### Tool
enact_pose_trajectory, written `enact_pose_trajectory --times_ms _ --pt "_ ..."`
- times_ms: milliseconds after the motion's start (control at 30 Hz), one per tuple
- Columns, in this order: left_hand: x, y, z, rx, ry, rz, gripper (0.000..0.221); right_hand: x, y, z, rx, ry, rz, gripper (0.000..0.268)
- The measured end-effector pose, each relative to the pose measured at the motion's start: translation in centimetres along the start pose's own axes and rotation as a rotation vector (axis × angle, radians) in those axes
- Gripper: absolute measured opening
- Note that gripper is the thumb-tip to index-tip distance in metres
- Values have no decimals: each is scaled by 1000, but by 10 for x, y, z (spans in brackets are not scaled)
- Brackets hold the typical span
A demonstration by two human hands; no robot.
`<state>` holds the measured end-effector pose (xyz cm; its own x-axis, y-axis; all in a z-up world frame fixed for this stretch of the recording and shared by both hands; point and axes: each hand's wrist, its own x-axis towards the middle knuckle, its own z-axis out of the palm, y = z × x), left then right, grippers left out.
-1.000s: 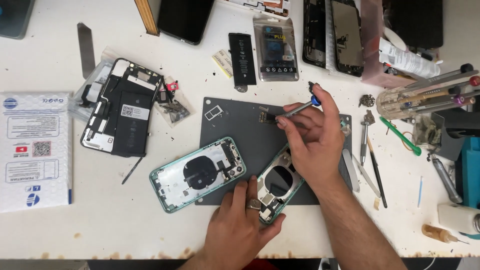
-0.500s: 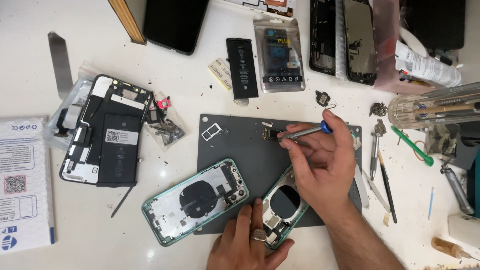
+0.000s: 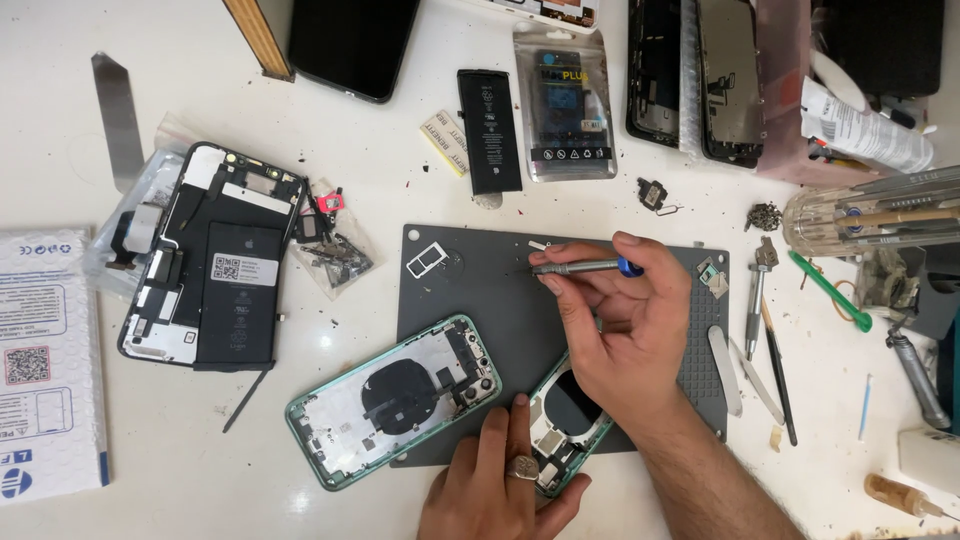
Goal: Disassembling and manipulating internal components of a smartphone using precision tools on a repair bench.
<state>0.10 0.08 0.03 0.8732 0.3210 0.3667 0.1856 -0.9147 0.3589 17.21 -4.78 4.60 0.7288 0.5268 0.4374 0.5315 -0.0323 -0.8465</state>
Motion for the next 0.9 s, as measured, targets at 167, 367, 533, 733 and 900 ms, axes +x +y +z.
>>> enact_pose_trajectory --times_ms 167,367,533,733,900 --pt "-2 -1 -2 -5 -82 7 78 -1 3 2 -9 -9 -2 55" --pt "-3 -1 -2 -28 -104 15 78 -1 2 3 -33 -16 -20 54" --pt "6 -7 -8 -54 -25 78 75 -2 -1 2 -6 -5 -7 55" --pt "11 -9 -15 -83 26 123 74 -5 -18 -20 20 63 -15 59" --pt "9 -10 -16 -38 46 154 81 -21 -30 -67 -73 211 48 60"
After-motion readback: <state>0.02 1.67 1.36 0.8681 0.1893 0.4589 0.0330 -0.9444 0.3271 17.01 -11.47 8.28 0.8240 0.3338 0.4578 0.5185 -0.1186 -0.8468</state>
